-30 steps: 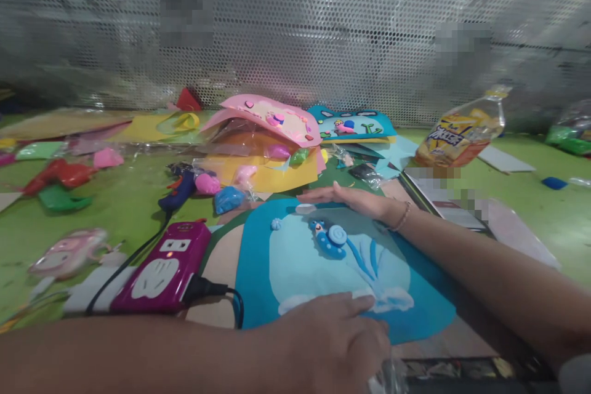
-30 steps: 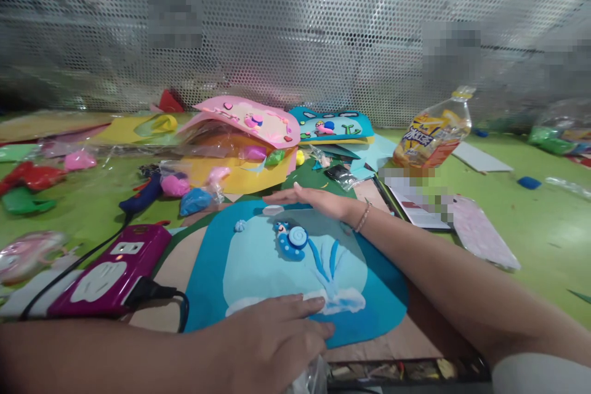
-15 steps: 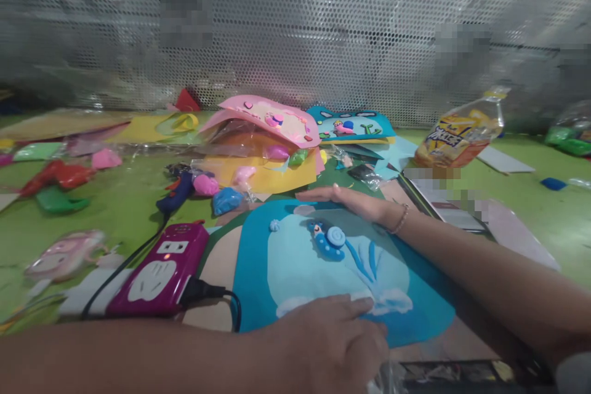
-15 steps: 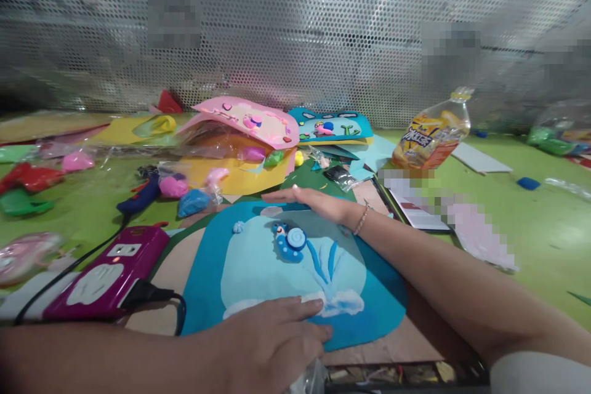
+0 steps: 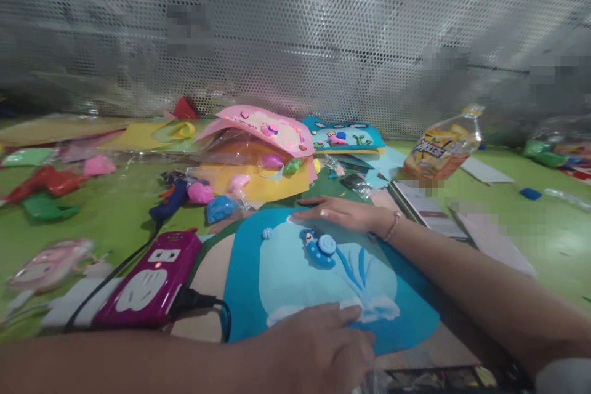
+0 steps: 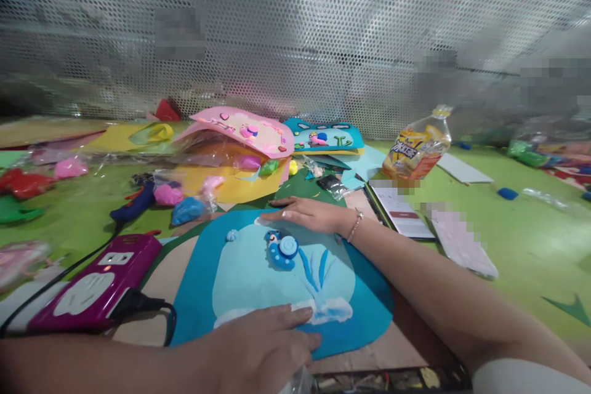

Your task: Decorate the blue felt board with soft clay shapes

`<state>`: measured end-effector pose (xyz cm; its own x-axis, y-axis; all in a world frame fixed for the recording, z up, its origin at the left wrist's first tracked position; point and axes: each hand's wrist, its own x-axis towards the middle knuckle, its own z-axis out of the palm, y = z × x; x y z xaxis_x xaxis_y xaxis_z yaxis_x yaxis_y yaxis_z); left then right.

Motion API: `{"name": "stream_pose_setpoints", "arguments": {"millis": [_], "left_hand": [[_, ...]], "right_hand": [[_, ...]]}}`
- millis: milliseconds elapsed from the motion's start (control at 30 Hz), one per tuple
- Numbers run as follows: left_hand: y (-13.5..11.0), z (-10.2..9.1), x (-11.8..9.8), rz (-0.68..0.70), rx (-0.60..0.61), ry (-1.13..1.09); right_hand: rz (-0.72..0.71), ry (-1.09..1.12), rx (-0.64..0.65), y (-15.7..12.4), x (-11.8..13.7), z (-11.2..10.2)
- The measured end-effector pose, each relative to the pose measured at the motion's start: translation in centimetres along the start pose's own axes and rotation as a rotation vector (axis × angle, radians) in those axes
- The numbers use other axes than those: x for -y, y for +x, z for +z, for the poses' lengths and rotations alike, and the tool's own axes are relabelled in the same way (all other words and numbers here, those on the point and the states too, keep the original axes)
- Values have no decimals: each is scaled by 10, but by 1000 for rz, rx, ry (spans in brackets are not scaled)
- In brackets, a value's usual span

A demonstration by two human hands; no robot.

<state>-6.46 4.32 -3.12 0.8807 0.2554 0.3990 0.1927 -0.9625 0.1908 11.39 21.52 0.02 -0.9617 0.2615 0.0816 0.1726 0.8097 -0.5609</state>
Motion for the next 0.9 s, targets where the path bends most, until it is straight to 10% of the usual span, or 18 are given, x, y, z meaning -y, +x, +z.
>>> {"name": "stream_pose_setpoints", "arguments": {"millis": [700,900], "left_hand": [[-1,-23,-4,-196,231,-271],[3,-38,-4,-538,155,-660]], "right_hand": [[135,474,-207,0,-1,-10],[115,253,-178,-14,60,-21]]}}
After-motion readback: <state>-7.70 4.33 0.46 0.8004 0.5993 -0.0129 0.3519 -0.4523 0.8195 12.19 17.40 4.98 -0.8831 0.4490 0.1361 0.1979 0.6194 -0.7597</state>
